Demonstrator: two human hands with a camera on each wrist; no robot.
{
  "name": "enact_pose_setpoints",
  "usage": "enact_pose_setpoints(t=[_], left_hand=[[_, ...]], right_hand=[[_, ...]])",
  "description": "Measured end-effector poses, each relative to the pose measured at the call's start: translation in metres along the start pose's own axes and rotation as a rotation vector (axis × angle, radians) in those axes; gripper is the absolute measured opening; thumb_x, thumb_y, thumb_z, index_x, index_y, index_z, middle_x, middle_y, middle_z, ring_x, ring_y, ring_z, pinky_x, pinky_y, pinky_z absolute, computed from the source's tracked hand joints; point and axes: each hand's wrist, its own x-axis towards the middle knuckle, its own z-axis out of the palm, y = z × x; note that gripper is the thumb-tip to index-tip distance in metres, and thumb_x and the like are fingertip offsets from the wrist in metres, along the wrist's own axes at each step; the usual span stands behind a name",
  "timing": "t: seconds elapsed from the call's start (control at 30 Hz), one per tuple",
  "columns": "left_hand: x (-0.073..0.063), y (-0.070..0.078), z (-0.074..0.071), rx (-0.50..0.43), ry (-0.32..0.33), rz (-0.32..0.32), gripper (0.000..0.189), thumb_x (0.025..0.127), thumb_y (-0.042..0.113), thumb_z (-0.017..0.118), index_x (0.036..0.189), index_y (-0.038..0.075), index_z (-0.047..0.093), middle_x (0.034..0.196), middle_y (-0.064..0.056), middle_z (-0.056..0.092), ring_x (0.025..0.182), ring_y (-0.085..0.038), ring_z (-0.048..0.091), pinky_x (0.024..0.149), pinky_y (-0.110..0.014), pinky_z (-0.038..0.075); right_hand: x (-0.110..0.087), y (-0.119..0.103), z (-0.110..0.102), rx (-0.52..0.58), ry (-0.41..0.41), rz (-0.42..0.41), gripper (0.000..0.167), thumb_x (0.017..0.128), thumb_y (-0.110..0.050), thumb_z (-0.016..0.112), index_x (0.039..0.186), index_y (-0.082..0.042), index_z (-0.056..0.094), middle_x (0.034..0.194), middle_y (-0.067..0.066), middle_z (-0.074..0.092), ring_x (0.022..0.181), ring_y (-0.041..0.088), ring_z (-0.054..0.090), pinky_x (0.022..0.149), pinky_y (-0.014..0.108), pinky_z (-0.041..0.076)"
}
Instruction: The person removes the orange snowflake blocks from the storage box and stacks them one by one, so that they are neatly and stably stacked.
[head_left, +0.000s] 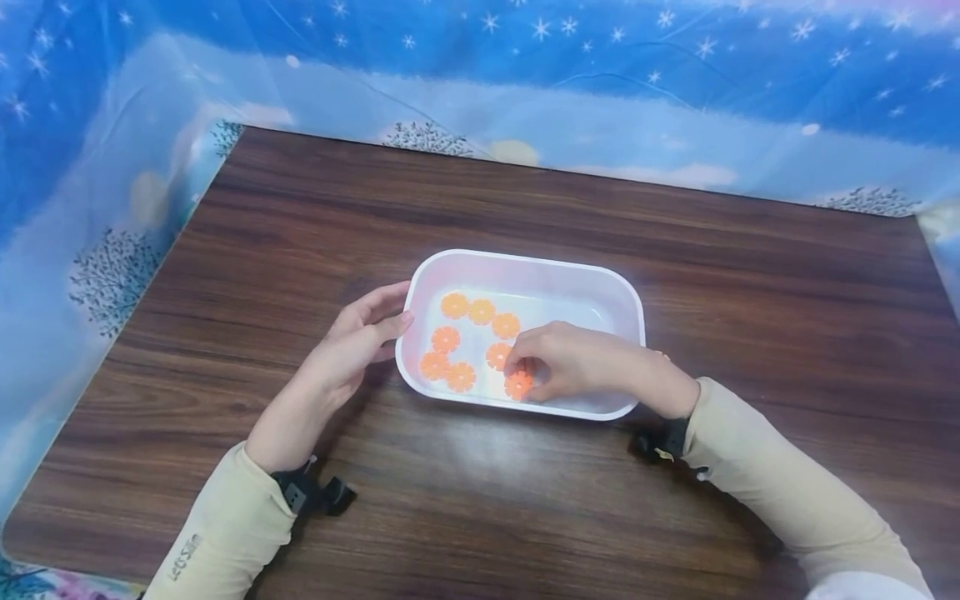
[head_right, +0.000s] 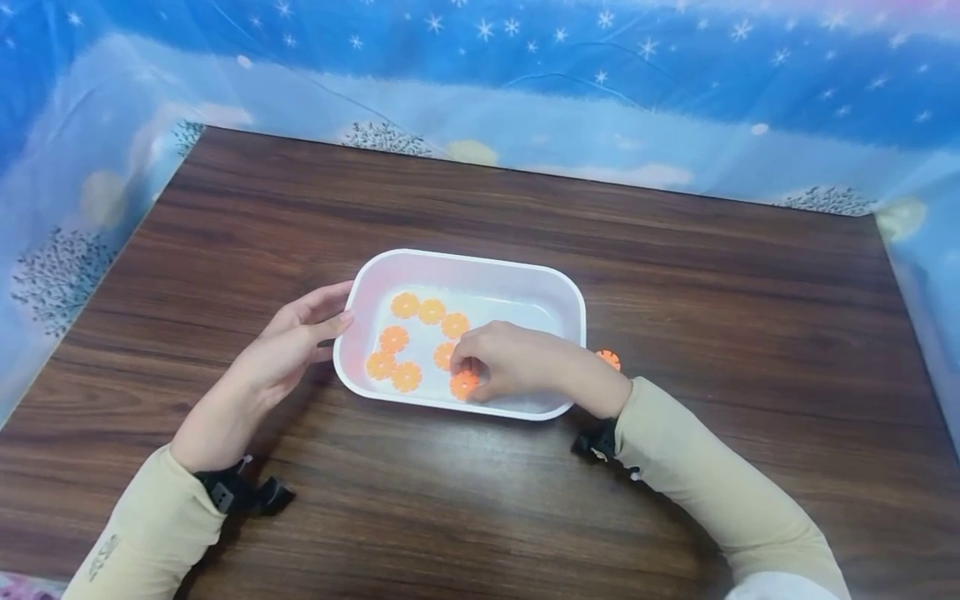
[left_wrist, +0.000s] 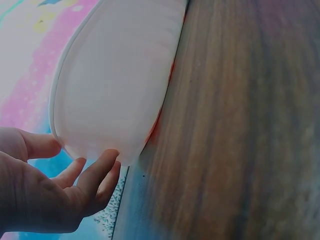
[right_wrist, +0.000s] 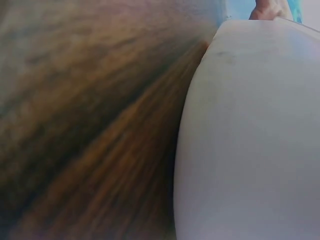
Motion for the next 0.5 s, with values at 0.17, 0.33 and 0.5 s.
enact_pose_setpoints(t=[0.17, 0.33, 0.5], left_hand=[[-0.0014, 0.0032, -0.0012, 0.004, 0.001, -0.004, 0.05, 0.095, 0.012, 0.051, 0.142, 0.01, 0.036, 0.143, -0.01, 0.039, 0.121, -0.028, 0.047, 0.098, -0.045, 0.04], [-0.0013, 0.004, -0.0005, 0.011, 0.006, -0.012, 0.049, 0.095, 0.013, 0.052, 0.142, 0.01, 0.037, 0.143, -0.01, 0.039, 0.122, -0.028, 0.046, 0.099, -0.046, 0.04], [-0.0013, 0.0034, 0.0013, 0.006, 0.006, -0.016, 0.049, 0.095, 0.011, 0.051, 0.142, 0.01, 0.037, 0.142, -0.01, 0.039, 0.12, -0.027, 0.048, 0.096, -0.043, 0.042]], right_hand=[[0.0018, -0.0029, -0.001, -0.043, 0.0, -0.01, 0.031, 0.077, -0.019, 0.076, 0.106, -0.012, 0.068, 0.096, -0.005, 0.065, 0.084, 0.009, 0.053, 0.08, 0.025, 0.047], [0.0002, -0.0029, 0.001, -0.094, 0.038, -0.094, 0.028, 0.076, -0.016, 0.076, 0.102, -0.008, 0.068, 0.092, -0.003, 0.065, 0.081, 0.01, 0.055, 0.076, 0.024, 0.048], [-0.0023, -0.0036, -0.0006, -0.099, 0.039, -0.149, 0.029, 0.076, -0.014, 0.076, 0.102, -0.005, 0.067, 0.091, 0.0, 0.065, 0.081, 0.012, 0.056, 0.075, 0.024, 0.049]])
